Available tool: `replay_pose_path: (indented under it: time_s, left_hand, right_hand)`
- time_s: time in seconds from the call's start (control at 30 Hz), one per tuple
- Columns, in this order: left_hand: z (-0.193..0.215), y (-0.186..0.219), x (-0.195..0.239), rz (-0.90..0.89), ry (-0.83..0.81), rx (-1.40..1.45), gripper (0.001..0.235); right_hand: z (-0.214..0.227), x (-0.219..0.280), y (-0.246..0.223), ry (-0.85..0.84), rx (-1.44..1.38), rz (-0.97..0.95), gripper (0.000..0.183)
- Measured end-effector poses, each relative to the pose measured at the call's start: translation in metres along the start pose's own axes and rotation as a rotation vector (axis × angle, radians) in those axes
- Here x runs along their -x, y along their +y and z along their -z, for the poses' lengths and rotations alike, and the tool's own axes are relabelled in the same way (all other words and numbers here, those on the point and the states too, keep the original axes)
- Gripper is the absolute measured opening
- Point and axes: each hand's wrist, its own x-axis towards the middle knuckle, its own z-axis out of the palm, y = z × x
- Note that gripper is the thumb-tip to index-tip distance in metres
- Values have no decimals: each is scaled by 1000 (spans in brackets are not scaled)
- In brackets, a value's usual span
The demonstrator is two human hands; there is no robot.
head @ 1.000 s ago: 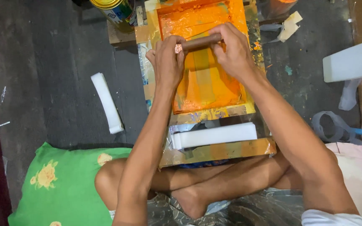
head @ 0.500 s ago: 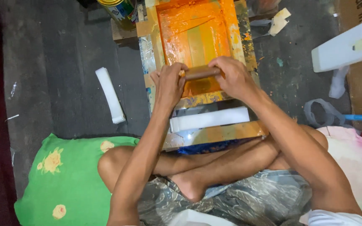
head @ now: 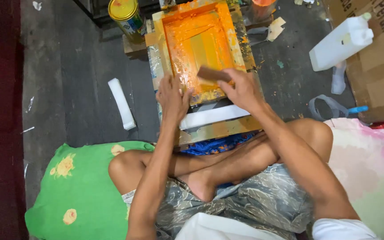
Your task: The person sits cross-legged on the floor and uses a wooden roller to spread orange paint evenly across a screen printing frame. They then place a white rectangular object onto the frame, press it down, and remove it to reveal the printed result before repeating the process.
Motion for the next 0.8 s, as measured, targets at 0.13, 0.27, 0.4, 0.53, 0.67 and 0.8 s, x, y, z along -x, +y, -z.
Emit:
replay_pose_path:
  time_s: [0.13, 0.27, 0.4, 0.53, 0.67, 0.8]
  left_hand:
    - [-24, -28, 4, 46, -9, 29, 72]
    - [-25, -38, 4, 63, -27, 155, 76]
    - [-6, -42, 18, 123, -109, 256, 86]
    - [9, -61, 35, 83, -154, 230, 97]
    - [-1, -87, 33, -20, -108, 200, 103]
    - [-3, -90, 32, -77, -37, 153, 103]
  right_hand:
    - [-19, 13, 55, 341, 242, -276, 28]
    - [-27, 13, 51, 526, 242, -429, 25]
    - [-37, 18, 58, 572, 299, -447, 29]
    - [-17, 24, 21, 474, 244, -510, 38]
    - [-7, 45, 7, 494, 290, -206, 32]
    - [-13, 69, -9, 407, 336, -18, 17]
